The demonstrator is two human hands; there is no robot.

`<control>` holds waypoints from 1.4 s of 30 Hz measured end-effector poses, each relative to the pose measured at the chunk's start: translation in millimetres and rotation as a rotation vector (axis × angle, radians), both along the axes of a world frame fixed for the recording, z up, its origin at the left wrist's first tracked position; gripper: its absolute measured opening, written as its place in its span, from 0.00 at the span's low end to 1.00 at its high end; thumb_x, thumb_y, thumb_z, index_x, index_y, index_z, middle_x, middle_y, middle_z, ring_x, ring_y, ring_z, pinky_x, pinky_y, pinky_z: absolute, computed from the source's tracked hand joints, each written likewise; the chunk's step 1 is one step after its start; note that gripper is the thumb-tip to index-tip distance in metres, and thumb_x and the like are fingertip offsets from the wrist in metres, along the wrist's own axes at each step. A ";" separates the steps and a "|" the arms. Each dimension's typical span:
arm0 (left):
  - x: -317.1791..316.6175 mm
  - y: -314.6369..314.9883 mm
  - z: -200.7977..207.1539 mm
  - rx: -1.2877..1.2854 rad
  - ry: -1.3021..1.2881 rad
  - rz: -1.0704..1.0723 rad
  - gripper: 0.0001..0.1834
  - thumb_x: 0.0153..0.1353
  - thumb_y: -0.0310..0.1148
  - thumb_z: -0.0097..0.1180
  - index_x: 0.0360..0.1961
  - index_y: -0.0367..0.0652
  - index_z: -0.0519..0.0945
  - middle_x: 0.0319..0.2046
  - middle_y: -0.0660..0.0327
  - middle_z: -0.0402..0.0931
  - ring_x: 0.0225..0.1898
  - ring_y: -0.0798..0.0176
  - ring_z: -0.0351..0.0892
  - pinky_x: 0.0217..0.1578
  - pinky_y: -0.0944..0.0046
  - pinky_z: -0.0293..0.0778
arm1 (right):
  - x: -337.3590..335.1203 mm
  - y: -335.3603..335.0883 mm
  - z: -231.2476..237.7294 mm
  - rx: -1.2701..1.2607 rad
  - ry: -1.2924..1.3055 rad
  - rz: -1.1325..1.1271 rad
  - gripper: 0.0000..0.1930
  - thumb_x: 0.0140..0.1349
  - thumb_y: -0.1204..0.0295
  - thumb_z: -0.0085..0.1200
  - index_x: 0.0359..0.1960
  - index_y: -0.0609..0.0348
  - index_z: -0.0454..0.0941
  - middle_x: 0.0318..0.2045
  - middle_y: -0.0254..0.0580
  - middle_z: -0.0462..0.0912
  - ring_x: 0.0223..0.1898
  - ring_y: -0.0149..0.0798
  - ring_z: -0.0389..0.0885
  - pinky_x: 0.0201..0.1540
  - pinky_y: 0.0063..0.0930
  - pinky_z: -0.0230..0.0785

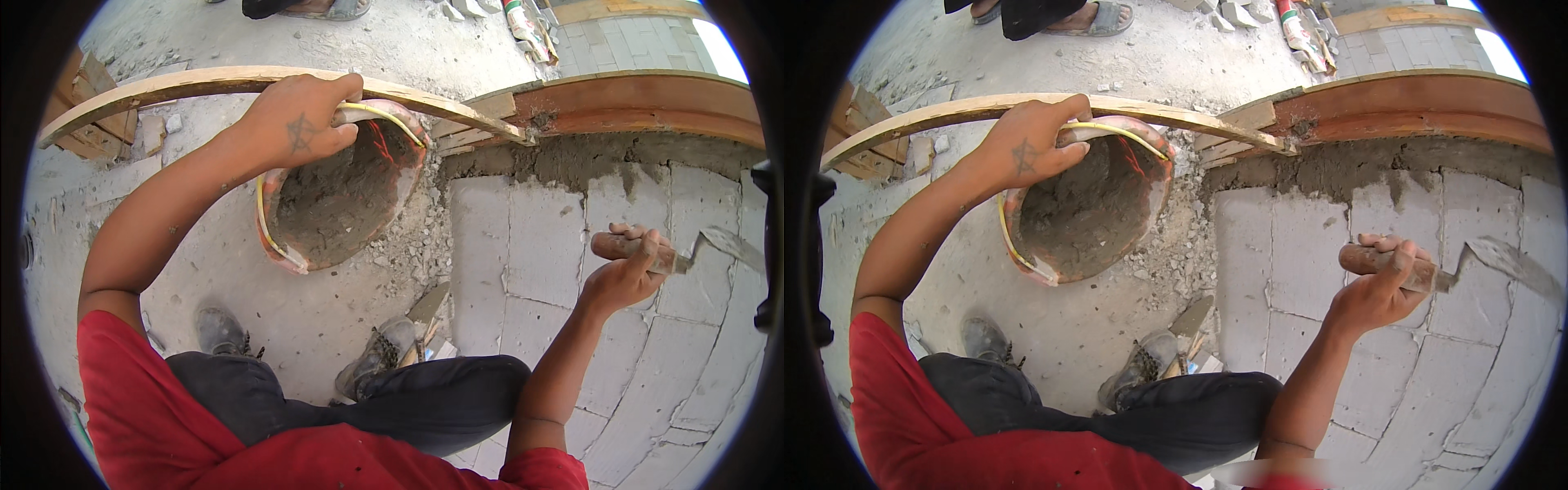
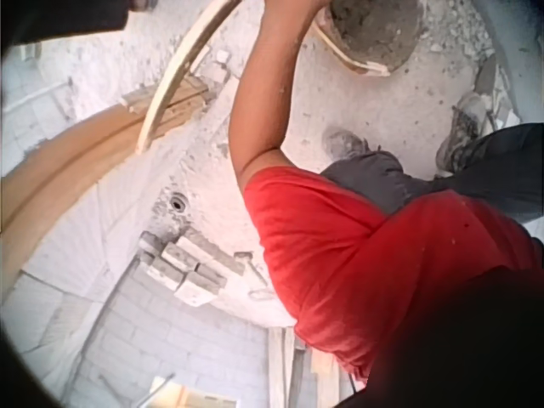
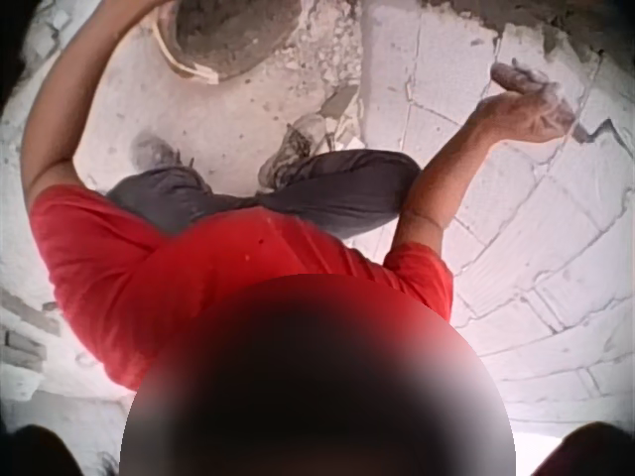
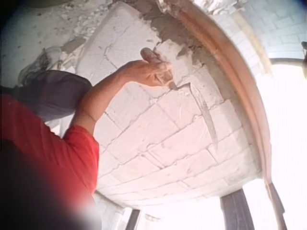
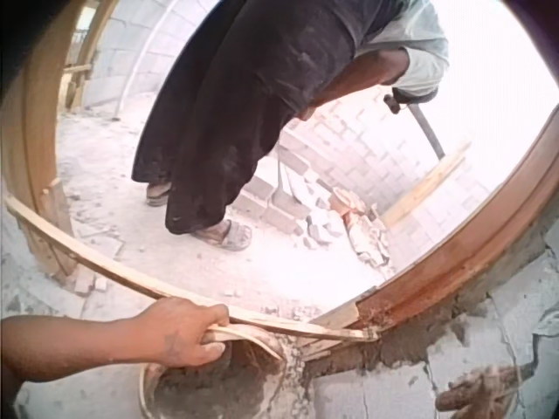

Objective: The person scoops cement from a bucket with a trowel and applies it to the floor along a wooden guide. They repeatedly smooth the cement into the gaps between tiles and the wooden frame.

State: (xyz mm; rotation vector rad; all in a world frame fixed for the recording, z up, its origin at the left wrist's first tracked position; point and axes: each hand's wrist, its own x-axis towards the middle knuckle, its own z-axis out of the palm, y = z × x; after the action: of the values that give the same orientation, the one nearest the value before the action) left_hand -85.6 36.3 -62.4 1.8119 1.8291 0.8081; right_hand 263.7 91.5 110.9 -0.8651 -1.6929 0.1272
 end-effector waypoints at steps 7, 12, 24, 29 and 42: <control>1.1 -0.6 1.3 -0.002 -0.010 0.008 0.22 0.55 0.42 0.56 0.48 0.42 0.74 0.29 0.47 0.81 0.37 0.43 0.82 0.41 0.47 0.74 | 19.1 14.4 -105.8 -1.045 -0.835 -0.509 0.16 0.63 0.65 0.55 0.43 0.68 0.73 0.27 0.49 0.85 0.31 0.39 0.87 0.36 0.32 0.78; 1.1 -2.6 2.5 -0.016 -0.003 0.001 0.19 0.58 0.42 0.58 0.47 0.46 0.75 0.28 0.49 0.81 0.35 0.47 0.83 0.40 0.49 0.74 | 45.1 14.0 -125.9 -1.027 -0.728 -0.447 0.16 0.56 0.65 0.58 0.39 0.66 0.78 0.24 0.50 0.85 0.25 0.46 0.86 0.35 0.39 0.78; 2.8 1.5 5.1 -0.035 0.025 0.023 0.17 0.58 0.42 0.58 0.46 0.47 0.76 0.30 0.50 0.83 0.35 0.50 0.83 0.40 0.52 0.75 | 43.7 18.8 -123.0 -1.114 -0.523 -0.292 0.11 0.59 0.64 0.57 0.33 0.59 0.73 0.23 0.43 0.79 0.19 0.38 0.78 0.25 0.35 0.71; 3.1 2.7 5.7 -0.049 0.018 0.026 0.18 0.56 0.41 0.58 0.46 0.45 0.75 0.29 0.49 0.82 0.36 0.46 0.82 0.40 0.49 0.74 | 44.5 17.0 -81.5 -1.591 0.371 0.341 0.10 0.60 0.65 0.53 0.27 0.52 0.68 0.15 0.33 0.67 0.13 0.33 0.67 0.18 0.29 0.63; 3.3 2.6 4.2 -0.011 0.016 0.004 0.19 0.57 0.42 0.58 0.46 0.44 0.75 0.29 0.48 0.81 0.36 0.46 0.82 0.40 0.49 0.74 | 48.3 4.1 -68.6 -1.647 0.250 0.810 0.11 0.54 0.67 0.56 0.27 0.56 0.66 0.12 0.34 0.70 0.10 0.34 0.67 0.18 0.32 0.63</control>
State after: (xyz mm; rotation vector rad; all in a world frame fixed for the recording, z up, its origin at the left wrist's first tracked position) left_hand -82.3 38.9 -58.2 1.8131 1.8442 0.7855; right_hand 312.0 95.6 42.2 -1.0811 -1.3350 2.2762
